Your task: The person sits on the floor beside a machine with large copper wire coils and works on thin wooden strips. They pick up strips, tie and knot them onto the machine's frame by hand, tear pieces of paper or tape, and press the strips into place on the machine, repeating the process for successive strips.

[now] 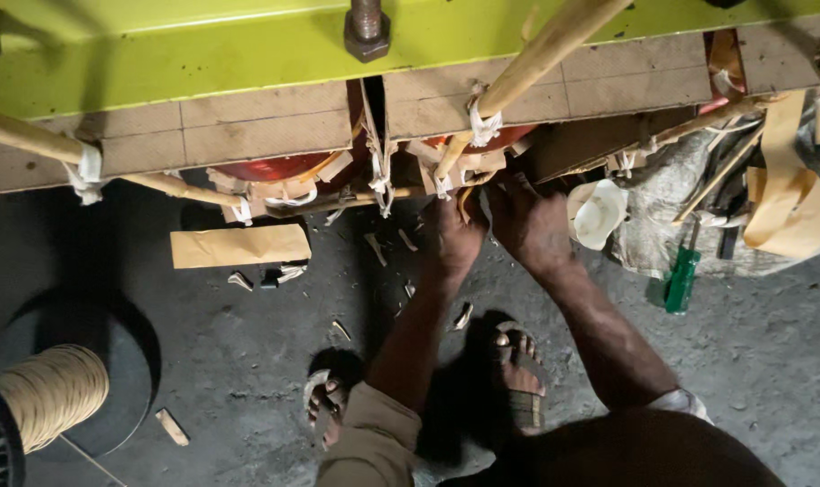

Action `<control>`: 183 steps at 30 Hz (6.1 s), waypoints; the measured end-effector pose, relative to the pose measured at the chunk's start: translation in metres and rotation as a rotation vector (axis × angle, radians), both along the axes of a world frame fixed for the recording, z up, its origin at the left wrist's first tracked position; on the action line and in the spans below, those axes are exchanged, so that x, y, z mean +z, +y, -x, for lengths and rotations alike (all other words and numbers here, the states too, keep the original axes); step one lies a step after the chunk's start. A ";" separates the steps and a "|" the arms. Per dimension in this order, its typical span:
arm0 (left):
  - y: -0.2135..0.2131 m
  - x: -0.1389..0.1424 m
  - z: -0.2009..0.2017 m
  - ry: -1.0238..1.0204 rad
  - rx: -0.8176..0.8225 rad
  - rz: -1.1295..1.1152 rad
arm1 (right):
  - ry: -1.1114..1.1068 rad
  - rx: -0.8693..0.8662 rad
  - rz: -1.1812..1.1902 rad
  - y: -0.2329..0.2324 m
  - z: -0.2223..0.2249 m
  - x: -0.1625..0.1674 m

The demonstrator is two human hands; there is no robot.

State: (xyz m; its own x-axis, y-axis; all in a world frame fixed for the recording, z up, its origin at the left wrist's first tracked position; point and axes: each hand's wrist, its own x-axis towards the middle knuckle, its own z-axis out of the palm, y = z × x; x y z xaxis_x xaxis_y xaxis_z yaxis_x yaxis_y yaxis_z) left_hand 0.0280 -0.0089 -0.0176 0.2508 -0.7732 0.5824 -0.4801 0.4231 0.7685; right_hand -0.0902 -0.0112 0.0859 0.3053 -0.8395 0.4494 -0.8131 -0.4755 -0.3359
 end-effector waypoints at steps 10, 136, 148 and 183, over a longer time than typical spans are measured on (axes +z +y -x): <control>0.014 -0.017 0.017 0.439 0.030 -0.049 | -0.128 -0.141 0.050 -0.004 -0.008 -0.008; -0.033 0.007 -0.030 -0.045 -0.491 -0.150 | -2.146 0.042 -0.823 0.018 -0.029 -0.035; -0.025 0.033 -0.038 -0.342 -0.510 -0.283 | -2.145 -0.175 -0.924 0.020 -0.028 -0.049; -0.017 -0.001 -0.020 -0.213 -0.341 0.020 | -1.501 -0.269 -0.644 0.031 -0.016 -0.029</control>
State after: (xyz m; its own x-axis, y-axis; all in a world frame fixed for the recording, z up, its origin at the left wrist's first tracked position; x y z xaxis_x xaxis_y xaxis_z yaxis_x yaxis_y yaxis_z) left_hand 0.0478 -0.0255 -0.0188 -0.1465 -0.7792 0.6094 -0.4574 0.5996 0.6567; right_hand -0.0742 0.0199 0.0570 -0.2272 -0.9464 -0.2295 0.3666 0.1352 -0.9205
